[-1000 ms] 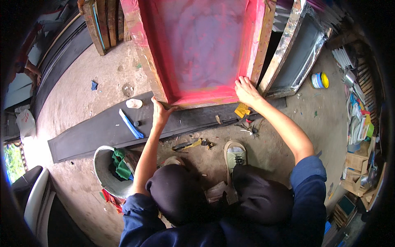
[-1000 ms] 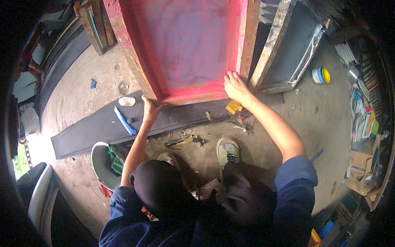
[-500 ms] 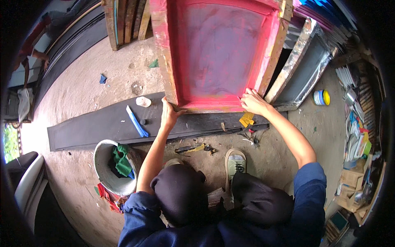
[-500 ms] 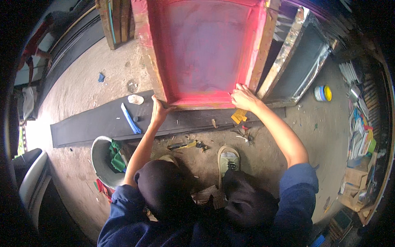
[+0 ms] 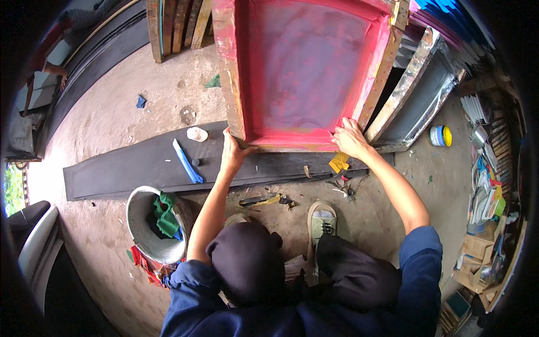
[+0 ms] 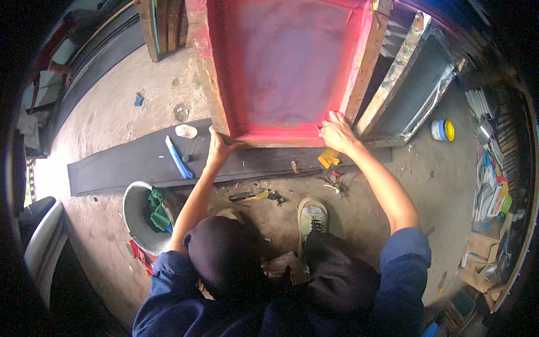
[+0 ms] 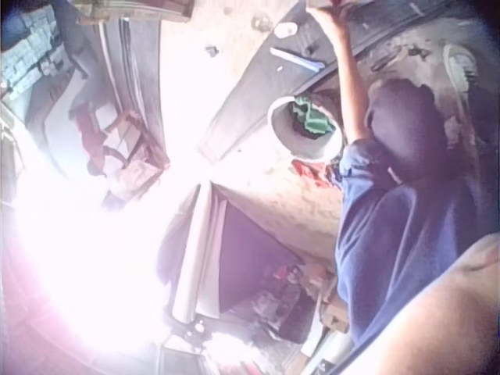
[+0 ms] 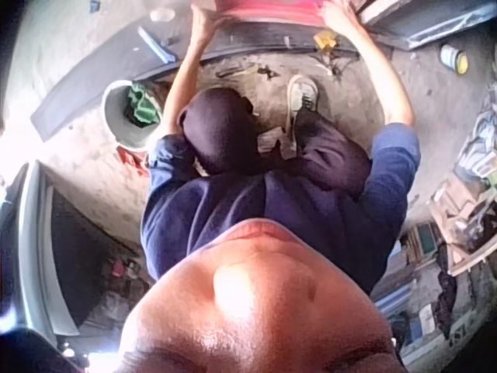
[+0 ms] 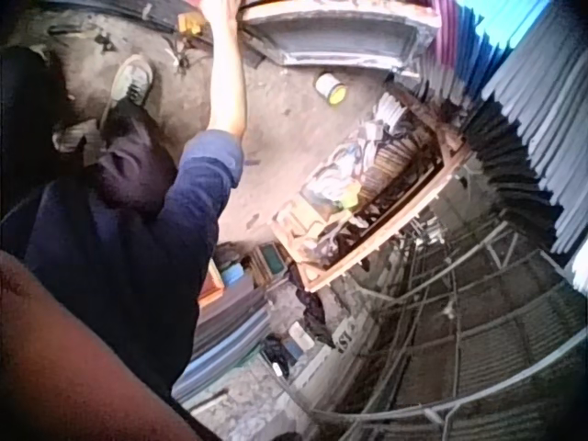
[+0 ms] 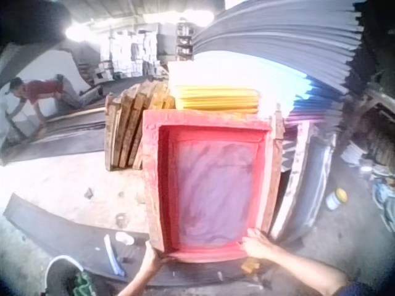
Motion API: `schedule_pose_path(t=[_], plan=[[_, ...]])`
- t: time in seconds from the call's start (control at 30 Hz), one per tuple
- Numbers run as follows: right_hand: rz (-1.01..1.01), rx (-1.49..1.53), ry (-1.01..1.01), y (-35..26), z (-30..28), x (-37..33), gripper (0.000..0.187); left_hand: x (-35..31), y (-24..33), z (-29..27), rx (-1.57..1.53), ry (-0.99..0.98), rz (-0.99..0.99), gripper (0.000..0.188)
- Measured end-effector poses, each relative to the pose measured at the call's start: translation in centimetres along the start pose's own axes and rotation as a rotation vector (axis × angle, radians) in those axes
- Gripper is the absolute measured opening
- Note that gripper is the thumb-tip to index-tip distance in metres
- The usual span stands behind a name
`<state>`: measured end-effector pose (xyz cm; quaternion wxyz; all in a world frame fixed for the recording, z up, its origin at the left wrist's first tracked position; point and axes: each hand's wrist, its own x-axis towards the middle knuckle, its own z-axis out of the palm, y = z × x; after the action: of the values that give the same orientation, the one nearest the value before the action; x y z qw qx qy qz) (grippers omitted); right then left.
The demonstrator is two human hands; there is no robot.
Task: The person sits on the floor and removes strips of colored tape from the edges of a rectangular frame. They peel the tape off by hand and place the removed pieces on the floor.
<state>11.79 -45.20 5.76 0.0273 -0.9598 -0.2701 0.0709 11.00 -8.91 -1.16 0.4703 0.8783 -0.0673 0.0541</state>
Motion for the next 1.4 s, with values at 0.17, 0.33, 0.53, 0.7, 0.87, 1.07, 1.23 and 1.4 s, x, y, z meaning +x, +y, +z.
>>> schedule_pose_path(t=[0.17,0.33,0.53,0.7,0.87,1.07,1.23,1.4], plan=[[-0.035,0.076,0.032,0.4,0.3,-0.1,0.026,0.1,0.0,0.2,-0.007,0.009,0.017,0.090],[0.011,0.213,-0.053,0.1,-0.5,0.6,0.025,0.1,-0.5,0.2,0.009,0.002,0.031,0.091],[0.012,0.242,-0.078,-0.3,-1.7,0.4,0.024,0.0,-1.3,0.5,0.054,0.002,0.070,0.093],[-0.006,0.218,-0.135,0.1,-1.6,0.2,0.023,0.0,-0.3,0.4,-0.004,-0.018,0.067,0.093],[0.033,0.368,-0.119,0.8,-4.0,1.4,0.024,-0.4,-0.4,0.4,0.022,0.018,0.110,0.092],[0.166,0.068,-0.168,0.5,-11.4,0.4,0.023,0.2,-0.9,1.7,0.195,-0.024,0.002,0.093],[0.289,-0.110,-0.326,-3.0,-15.2,0.1,0.027,1.9,-1.8,-0.5,0.334,0.001,-0.030,0.095],[0.399,-0.118,-0.292,-4.0,-14.9,-1.2,0.025,3.5,0.8,-1.0,0.223,0.016,-0.008,0.091]])
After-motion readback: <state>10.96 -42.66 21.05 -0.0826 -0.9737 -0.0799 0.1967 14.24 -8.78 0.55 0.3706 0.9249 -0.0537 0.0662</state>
